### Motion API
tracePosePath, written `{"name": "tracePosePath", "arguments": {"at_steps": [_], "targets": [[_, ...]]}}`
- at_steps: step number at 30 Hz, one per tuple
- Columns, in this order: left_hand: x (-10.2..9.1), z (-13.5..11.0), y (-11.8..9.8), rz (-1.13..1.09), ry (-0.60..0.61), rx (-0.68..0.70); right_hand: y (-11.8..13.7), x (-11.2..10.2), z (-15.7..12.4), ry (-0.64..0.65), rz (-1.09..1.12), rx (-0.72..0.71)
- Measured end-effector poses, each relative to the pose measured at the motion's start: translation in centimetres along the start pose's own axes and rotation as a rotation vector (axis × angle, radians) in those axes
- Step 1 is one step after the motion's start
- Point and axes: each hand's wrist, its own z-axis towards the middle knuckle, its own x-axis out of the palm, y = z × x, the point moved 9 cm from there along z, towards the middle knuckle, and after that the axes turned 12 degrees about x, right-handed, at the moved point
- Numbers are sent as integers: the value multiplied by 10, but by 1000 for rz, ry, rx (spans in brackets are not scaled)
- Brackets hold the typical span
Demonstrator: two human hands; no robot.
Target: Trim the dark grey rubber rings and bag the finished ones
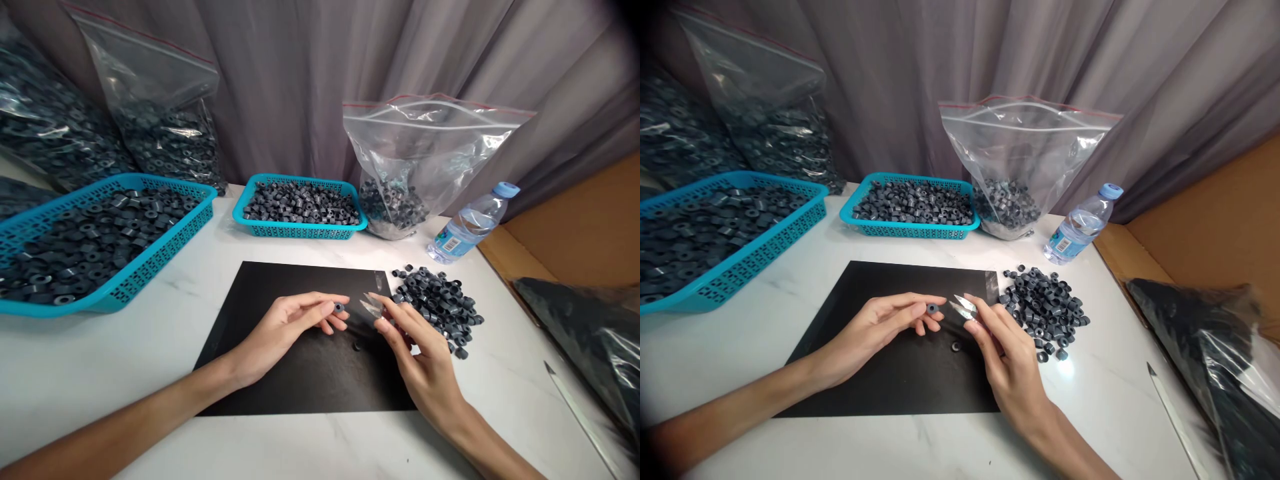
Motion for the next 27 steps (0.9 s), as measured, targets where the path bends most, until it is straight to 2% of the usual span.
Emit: {"name": "tracePosePath", "arguments": {"at_steps": [9, 27], "targets": [[5, 0, -5, -97, -6, 12, 9, 11, -5, 80, -81, -108], [3, -1, -2, -121, -53, -14, 19, 13, -7, 59, -276, -274]]}}
